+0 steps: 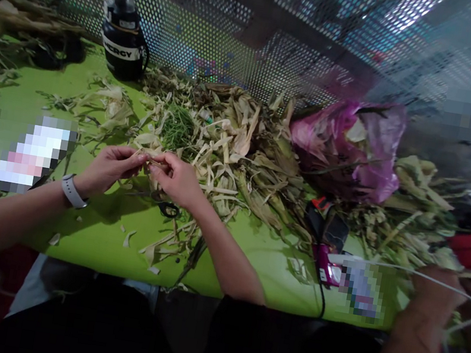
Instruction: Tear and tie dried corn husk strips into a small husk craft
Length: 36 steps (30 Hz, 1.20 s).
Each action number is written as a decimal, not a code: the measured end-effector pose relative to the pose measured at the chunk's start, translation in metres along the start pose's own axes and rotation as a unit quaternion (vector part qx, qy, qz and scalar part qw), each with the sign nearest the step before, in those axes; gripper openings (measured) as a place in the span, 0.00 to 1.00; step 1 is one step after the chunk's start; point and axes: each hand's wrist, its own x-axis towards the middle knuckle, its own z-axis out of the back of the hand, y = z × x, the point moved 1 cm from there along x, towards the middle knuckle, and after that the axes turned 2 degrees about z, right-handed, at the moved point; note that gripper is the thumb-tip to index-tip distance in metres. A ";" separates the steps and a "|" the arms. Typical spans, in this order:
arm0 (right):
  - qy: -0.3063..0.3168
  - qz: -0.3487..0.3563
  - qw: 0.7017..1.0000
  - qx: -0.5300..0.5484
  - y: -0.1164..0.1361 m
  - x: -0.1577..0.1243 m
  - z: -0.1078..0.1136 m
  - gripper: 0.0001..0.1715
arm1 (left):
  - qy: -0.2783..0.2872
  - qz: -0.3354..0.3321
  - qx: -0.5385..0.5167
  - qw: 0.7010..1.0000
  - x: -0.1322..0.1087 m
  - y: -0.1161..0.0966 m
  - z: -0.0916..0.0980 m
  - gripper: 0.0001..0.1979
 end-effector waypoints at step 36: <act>-0.007 0.014 0.998 -0.062 0.013 -0.001 0.009 0.22 | 0.096 -0.125 0.151 0.976 -0.003 -0.003 -0.003 0.20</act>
